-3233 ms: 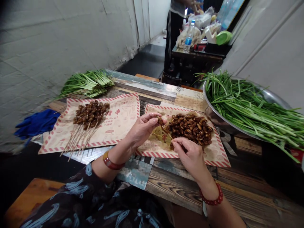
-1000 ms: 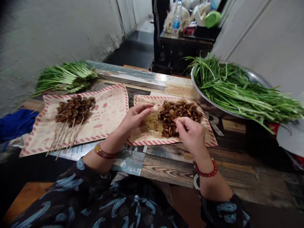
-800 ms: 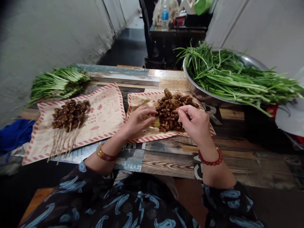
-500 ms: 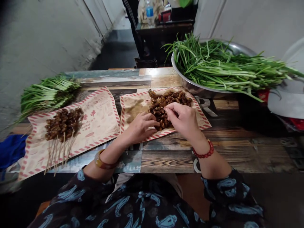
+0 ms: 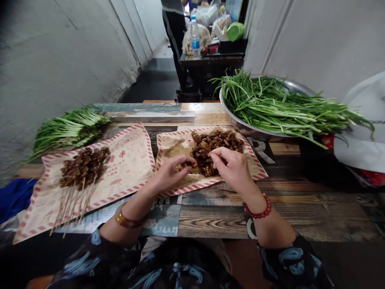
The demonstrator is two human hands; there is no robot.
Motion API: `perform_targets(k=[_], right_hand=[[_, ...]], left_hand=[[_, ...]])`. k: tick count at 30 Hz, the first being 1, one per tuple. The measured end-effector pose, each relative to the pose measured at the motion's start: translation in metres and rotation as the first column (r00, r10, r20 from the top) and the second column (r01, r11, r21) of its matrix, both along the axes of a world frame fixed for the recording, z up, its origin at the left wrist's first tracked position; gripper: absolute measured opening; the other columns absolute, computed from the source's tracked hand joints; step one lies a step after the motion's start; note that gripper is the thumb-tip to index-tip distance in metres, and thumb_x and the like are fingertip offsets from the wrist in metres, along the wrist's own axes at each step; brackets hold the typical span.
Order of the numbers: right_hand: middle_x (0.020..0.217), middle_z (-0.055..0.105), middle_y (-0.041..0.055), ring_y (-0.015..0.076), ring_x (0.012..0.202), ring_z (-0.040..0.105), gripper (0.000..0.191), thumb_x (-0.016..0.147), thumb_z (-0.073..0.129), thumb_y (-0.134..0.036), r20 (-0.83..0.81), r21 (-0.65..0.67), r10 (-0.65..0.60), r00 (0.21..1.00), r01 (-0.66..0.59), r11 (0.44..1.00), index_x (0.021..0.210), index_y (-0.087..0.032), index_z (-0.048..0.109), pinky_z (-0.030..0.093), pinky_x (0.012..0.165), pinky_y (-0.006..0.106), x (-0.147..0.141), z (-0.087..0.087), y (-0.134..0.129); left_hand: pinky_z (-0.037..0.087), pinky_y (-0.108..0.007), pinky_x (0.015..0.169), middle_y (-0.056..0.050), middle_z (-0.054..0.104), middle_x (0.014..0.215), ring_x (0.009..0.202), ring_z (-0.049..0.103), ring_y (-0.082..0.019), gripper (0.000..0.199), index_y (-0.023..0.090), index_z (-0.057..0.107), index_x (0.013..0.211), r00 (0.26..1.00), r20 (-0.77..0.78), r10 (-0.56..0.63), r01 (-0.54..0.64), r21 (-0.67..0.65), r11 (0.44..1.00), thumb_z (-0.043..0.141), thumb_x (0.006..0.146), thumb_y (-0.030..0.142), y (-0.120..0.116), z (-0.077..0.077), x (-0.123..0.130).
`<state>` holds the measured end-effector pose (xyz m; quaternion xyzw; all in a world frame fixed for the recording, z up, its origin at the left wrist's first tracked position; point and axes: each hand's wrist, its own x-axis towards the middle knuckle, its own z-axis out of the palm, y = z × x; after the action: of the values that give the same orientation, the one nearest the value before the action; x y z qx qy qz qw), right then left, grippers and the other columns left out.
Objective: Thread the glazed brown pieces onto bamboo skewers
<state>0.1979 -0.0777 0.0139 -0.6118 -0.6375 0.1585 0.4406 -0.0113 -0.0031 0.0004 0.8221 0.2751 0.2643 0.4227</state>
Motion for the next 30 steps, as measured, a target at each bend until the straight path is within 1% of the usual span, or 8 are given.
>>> perform_targets(k=[2,4,8,12,17,21,26,30], right_hand=[[0.06,0.065,-0.0017,0.0099,0.047,0.057,0.021,0.092,0.053,-0.033,-0.017,-0.016,0.007,1.0,-0.008,1.0,0.085,-0.019,0.068,0.042,0.045,0.02,0.0,-0.001,0.0],[0.059,0.064,-0.0018,0.0098,0.046,0.057,0.022,0.092,0.054,-0.034,-0.032,-0.027,0.016,0.999,-0.017,0.999,0.084,-0.019,0.068,0.042,0.045,0.021,0.0,-0.001,-0.001],[0.06,0.064,-0.0017,0.0101,0.046,0.056,0.021,0.092,0.054,-0.033,-0.011,-0.039,0.062,0.998,-0.063,0.997,0.084,-0.019,0.068,0.043,0.046,0.022,-0.003,0.0,-0.004],[0.061,0.066,-0.0014,0.0111,0.05,0.059,0.019,0.091,0.055,-0.029,0.071,-0.042,0.155,0.985,-0.153,0.987,0.084,-0.02,0.069,0.045,0.051,0.023,-0.007,0.0,-0.007],[0.067,0.069,0.0002,0.0131,0.057,0.063,0.019,0.091,0.053,-0.027,0.155,-0.028,0.209,0.966,-0.207,0.978,0.084,-0.02,0.069,0.048,0.057,0.024,-0.009,-0.001,-0.007],[0.067,0.069,-0.0001,0.013,0.056,0.062,0.019,0.091,0.053,-0.027,0.171,-0.019,0.202,0.964,-0.202,0.979,0.084,-0.02,0.069,0.048,0.056,0.024,-0.008,-0.002,-0.007],[0.067,0.07,0.0004,0.0131,0.055,0.062,0.019,0.091,0.054,-0.028,0.18,-0.019,0.201,0.963,-0.201,0.979,0.085,-0.02,0.069,0.048,0.054,0.025,-0.007,-0.001,-0.009],[0.07,0.071,0.0013,0.0142,0.059,0.065,0.018,0.091,0.055,-0.028,0.185,-0.022,0.195,0.963,-0.194,0.981,0.085,-0.021,0.07,0.049,0.056,0.025,-0.006,0.001,-0.011]], left_hand=[[0.048,-0.027,0.075,-0.005,0.067,0.091,0.082,0.061,-0.014,0.018,0.015,0.065,0.101,0.98,0.141,0.139,-0.107,-0.217,0.97,0.059,0.086,0.024,0.003,0.001,-0.004],[0.047,-0.023,0.066,-0.002,0.064,0.083,0.073,0.059,-0.011,0.022,0.017,0.065,0.102,0.928,0.267,0.259,-0.134,-0.411,0.902,0.063,0.085,0.031,0.006,0.002,-0.006],[0.042,-0.017,0.055,0.0,0.063,0.075,0.061,0.054,-0.006,0.024,0.016,0.065,0.09,0.795,0.432,0.426,-0.044,-0.659,0.751,0.071,0.079,0.036,0.011,0.006,-0.009],[0.041,-0.016,0.051,-0.001,0.061,0.068,0.054,0.05,-0.005,0.029,0.013,0.066,0.084,0.726,0.488,0.484,0.095,-0.769,0.632,0.076,0.074,0.038,0.015,0.01,-0.012],[0.041,-0.017,0.051,0.001,0.06,0.066,0.054,0.049,-0.005,0.028,0.013,0.068,0.085,0.71,0.508,0.487,0.122,-0.77,0.627,0.083,0.063,0.021,0.016,0.014,-0.014],[0.04,-0.016,0.049,0.001,0.06,0.065,0.053,0.048,-0.004,0.02,0.014,0.069,0.084,0.707,0.5,0.501,0.112,-0.778,0.618,0.079,0.068,0.021,0.016,0.014,-0.016],[0.052,-0.02,0.067,-0.004,0.068,0.08,0.071,0.064,-0.01,0.022,0.012,0.066,0.088,0.696,0.52,0.495,0.169,-0.789,0.591,0.076,0.072,0.023,0.017,0.014,-0.019],[0.053,-0.02,0.068,-0.005,0.07,0.084,0.069,0.064,-0.009,0.022,0.012,0.067,0.093,0.688,0.517,0.509,0.162,-0.794,0.587,0.074,0.075,0.022,0.018,0.013,-0.019]])
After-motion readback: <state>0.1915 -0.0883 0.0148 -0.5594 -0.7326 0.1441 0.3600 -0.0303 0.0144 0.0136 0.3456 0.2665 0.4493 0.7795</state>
